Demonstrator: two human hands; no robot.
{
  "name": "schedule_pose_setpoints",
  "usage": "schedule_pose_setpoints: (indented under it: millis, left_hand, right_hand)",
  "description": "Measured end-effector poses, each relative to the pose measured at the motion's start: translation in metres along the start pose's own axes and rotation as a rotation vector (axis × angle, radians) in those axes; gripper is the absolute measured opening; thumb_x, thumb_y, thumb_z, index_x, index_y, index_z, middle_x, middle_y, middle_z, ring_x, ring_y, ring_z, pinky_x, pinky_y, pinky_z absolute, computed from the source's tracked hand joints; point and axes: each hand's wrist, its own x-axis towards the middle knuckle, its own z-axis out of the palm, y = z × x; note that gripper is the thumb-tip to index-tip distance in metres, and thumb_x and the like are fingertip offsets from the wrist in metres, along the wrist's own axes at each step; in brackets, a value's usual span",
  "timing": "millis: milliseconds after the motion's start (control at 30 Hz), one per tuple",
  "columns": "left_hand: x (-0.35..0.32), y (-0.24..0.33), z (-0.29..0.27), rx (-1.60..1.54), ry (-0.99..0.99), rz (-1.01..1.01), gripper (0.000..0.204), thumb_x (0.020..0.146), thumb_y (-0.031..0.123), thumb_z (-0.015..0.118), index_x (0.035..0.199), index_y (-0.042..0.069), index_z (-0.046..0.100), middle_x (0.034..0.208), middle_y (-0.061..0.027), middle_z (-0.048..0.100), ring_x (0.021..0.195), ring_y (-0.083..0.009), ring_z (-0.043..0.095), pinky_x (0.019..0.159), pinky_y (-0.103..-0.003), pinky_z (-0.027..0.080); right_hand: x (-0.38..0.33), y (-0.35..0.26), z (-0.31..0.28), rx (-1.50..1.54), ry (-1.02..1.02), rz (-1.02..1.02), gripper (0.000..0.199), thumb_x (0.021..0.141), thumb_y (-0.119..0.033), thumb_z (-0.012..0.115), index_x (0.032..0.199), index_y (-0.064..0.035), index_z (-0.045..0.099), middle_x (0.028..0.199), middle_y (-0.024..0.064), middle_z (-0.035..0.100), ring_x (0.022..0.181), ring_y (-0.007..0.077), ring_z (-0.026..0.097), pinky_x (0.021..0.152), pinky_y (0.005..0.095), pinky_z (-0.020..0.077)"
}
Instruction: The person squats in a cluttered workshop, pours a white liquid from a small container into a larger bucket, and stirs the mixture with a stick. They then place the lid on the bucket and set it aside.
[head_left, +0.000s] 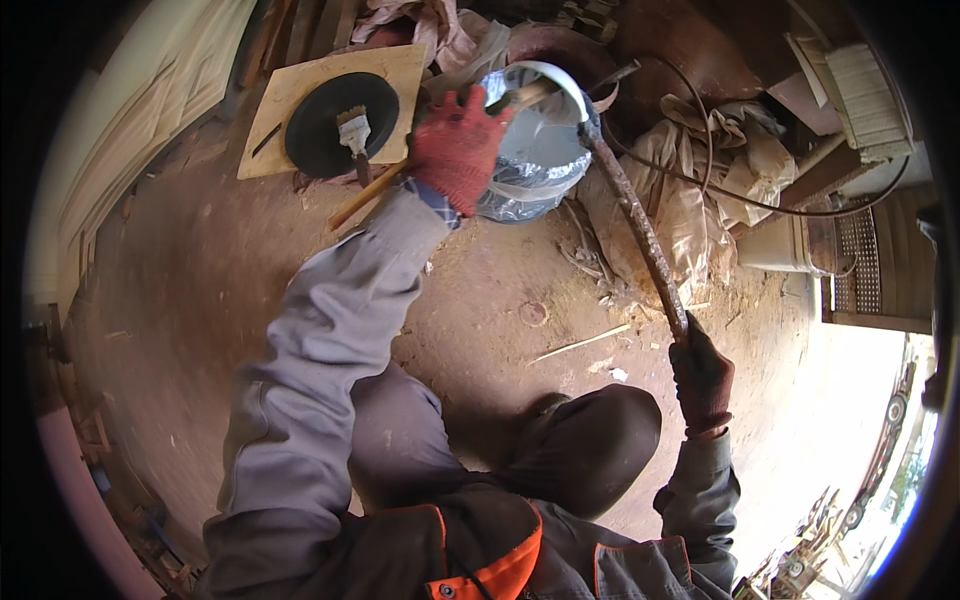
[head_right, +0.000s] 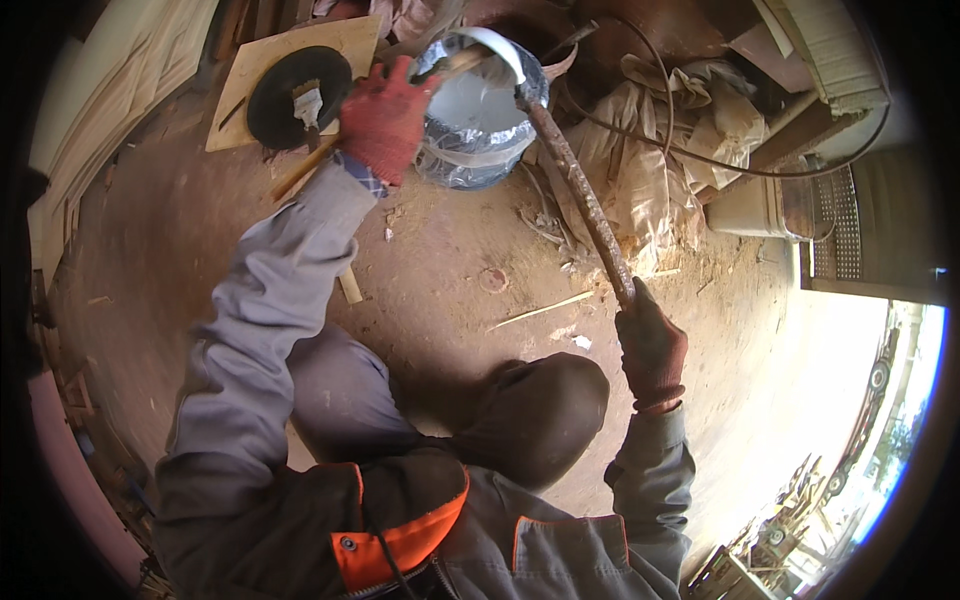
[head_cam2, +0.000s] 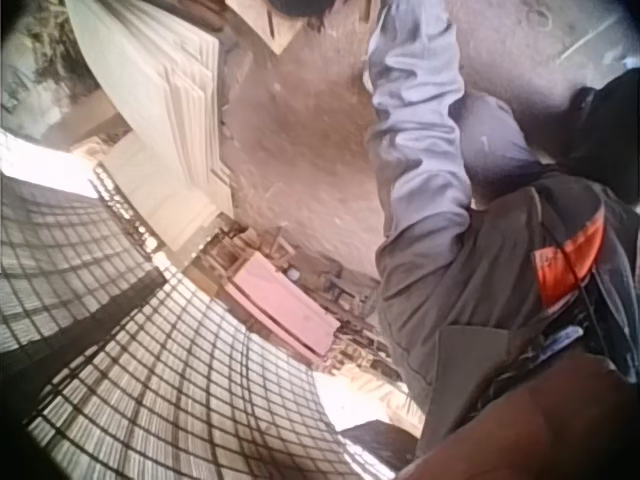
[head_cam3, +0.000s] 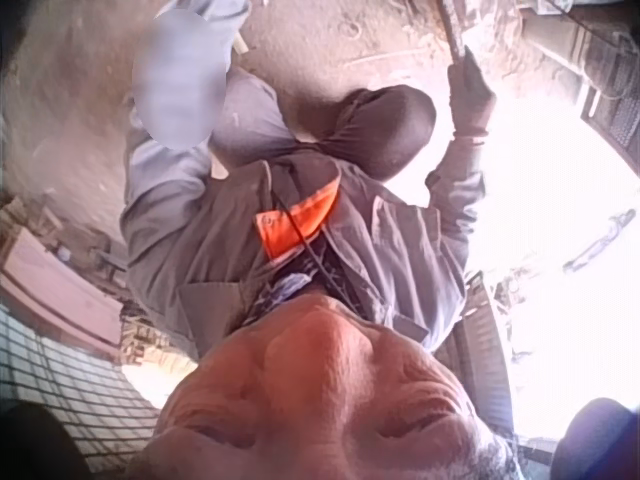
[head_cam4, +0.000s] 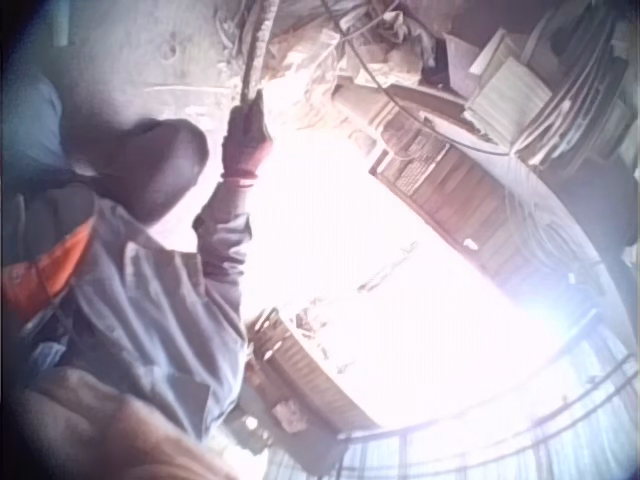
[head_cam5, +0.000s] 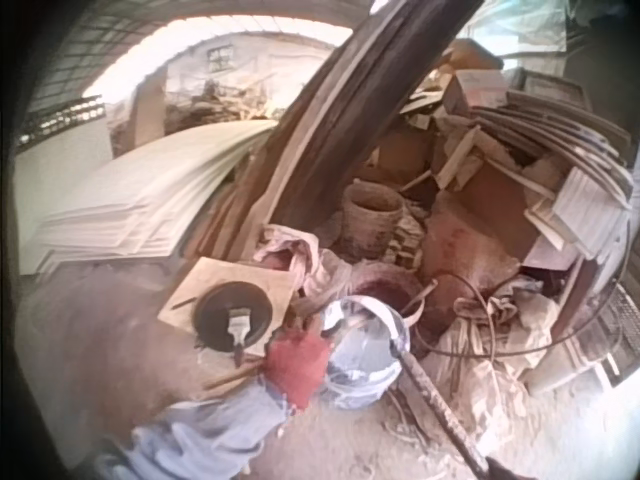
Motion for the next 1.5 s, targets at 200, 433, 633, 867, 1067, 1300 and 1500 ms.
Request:
schedule_pose_setpoints:
  millis: [200, 433, 633, 867, 1067, 1300, 1500]
  left_hand:
    - [-0.002, 0.007, 0.009, 0.047, -0.331, 0.019, 0.033, 0.099, 0.019, 0.062, 0.126, 0.031, 0.076, 0.121, -0.0025, 0.064, 0.11, -0.0306, 0.069, 0.079, -0.045, 0.062]
    - [-0.003, 0.004, 0.001, -0.036, 0.002, -0.064, 0.034, 0.098, 0.018, 0.062, 0.124, 0.033, 0.078, 0.119, -0.0022, 0.065, 0.106, -0.0286, 0.07, 0.079, -0.044, 0.062]
    - [-0.001, 0.01, 0.012, 0.018, -0.251, -0.075, 0.02, 0.101, 0.026, 0.065, 0.115, 0.023, 0.078, 0.121, -0.0041, 0.065, 0.11, -0.0289, 0.069, 0.081, -0.045, 0.061]
    - [-0.008, 0.0, -0.001, -0.047, -0.041, -0.072, 0.025, 0.098, 0.021, 0.065, 0.12, 0.025, 0.076, 0.123, -0.0048, 0.065, 0.109, -0.0292, 0.069, 0.081, -0.043, 0.061]
    - [0.002, 0.0, 0.008, -0.036, -0.29, -0.063, 0.03, 0.1, 0.021, 0.061, 0.125, 0.027, 0.077, 0.122, -0.0043, 0.066, 0.108, -0.0291, 0.07, 0.079, -0.044, 0.062]
    - [-0.008, 0.001, 0.0, -0.361, -0.182, -0.204, 0.024, 0.1, 0.026, 0.065, 0.119, 0.02, 0.08, 0.114, -0.0104, 0.073, 0.098, -0.0344, 0.076, 0.076, -0.052, 0.061]
    - [-0.003, 0.0, 0.008, -0.479, -0.202, -0.089, 0.037, 0.094, 0.027, 0.074, 0.13, 0.028, 0.078, 0.122, -0.0073, 0.072, 0.1, -0.034, 0.075, 0.084, -0.052, 0.061]
  right_hand:
    - [-0.002, 0.003, -0.001, 0.013, 0.017, -0.034, 0.051, 0.095, -0.004, 0.077, 0.146, -0.0015, 0.067, 0.106, 0.0196, 0.08, 0.087, 0.011, 0.074, 0.076, 0.0331, 0.0609]
    - [-0.005, 0.003, 0.0, -0.044, -0.023, -0.011, 0.05, 0.095, -0.004, 0.077, 0.144, -0.0003, 0.068, 0.107, 0.0187, 0.08, 0.089, 0.0187, 0.078, 0.079, 0.0342, 0.0618]
    - [-0.004, 0.0, 0.0, -0.071, 0.05, -0.159, 0.048, 0.095, -0.003, 0.076, 0.143, -0.0003, 0.069, 0.097, 0.014, 0.078, 0.076, 0.0166, 0.072, 0.07, 0.0332, 0.0599]
    - [-0.008, -0.008, 0.0, 0.081, -0.002, 0.084, 0.044, 0.099, -0.006, 0.072, 0.143, -0.001, 0.07, 0.076, -0.0008, 0.063, 0.063, 0.0031, 0.053, 0.057, 0.0266, 0.0496]
    - [-0.01, -0.014, 0.0, 0.254, -0.011, 0.127, 0.043, 0.102, -0.014, 0.071, 0.144, -0.0042, 0.071, 0.076, -0.006, 0.06, 0.061, 0.0018, 0.051, 0.053, 0.0239, 0.0439]
    - [-0.01, -0.016, 0.003, 0.219, -0.083, 0.214, 0.042, 0.106, -0.012, 0.067, 0.147, -0.0046, 0.068, 0.083, -0.0052, 0.063, 0.064, 0.002, 0.051, 0.055, 0.0216, 0.0434]
    - [-0.002, -0.017, 0.011, 0.258, -0.028, 0.11, 0.044, 0.104, -0.012, 0.067, 0.147, -0.0048, 0.068, 0.078, -0.0051, 0.061, 0.064, 0.0024, 0.054, 0.055, 0.0236, 0.0463]
